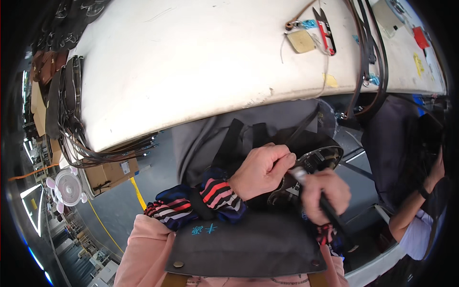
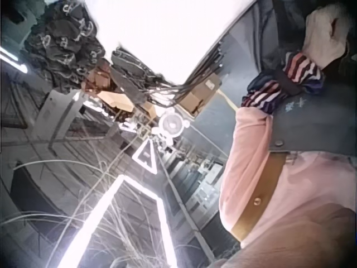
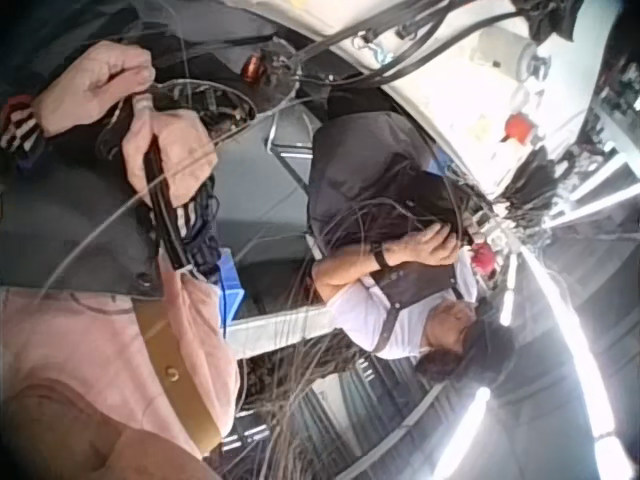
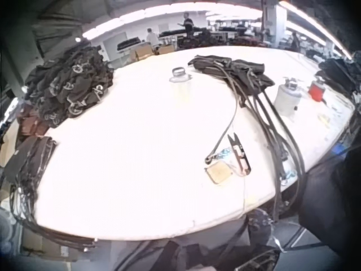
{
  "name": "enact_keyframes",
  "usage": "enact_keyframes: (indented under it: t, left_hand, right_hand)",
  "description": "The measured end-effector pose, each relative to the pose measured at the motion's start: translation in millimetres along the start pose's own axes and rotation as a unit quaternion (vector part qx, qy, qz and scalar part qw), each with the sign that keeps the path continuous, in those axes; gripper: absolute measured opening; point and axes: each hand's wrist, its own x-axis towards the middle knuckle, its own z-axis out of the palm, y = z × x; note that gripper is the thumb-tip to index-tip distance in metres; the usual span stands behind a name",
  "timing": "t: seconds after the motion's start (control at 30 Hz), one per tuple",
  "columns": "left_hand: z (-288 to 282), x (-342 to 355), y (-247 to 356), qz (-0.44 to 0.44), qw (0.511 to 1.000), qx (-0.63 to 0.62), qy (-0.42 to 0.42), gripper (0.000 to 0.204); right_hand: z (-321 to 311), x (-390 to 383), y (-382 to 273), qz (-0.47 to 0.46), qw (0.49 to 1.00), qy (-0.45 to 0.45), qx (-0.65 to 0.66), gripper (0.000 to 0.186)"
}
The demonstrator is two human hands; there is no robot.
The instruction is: Applying edge paint or dye to the edges of leather bags and straps at a finishing station.
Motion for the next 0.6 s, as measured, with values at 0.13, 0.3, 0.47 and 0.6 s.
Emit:
enact_keyframes:
  t: [0.13, 0.3, 0.47, 0.6]
  left_hand:
    - [4.9, 4.4, -4.1, -0.007, 1.0, 0.008, 0.001, 0.021]
    - [2.8, 1.7, -6.7, 0.041, 0.998, 0.047, -0.004, 0.019]
    - [6.6, 4.8, -4.7, 0.007, 1.0, -0.019, -0.019, 0.022]
    - [1.0, 0.7, -2.5, -0.021, 0.999, 0.01, -0.026, 0.021]
  right_hand:
    - [-4.5, -0.5, 24.0, 0.143, 0.988, 0.035, -0.034, 0.008]
    - [3.6, -3.7, 5.1, -0.005, 0.999, -0.011, 0.043, 0.008]
    - [-6.0, -3.3, 27.1, 0.102, 0.993, 0.038, -0.055, 0.01]
    - [-6.3, -1.2, 10.2, 0.075, 0.996, 0.011, 0.037, 0.008]
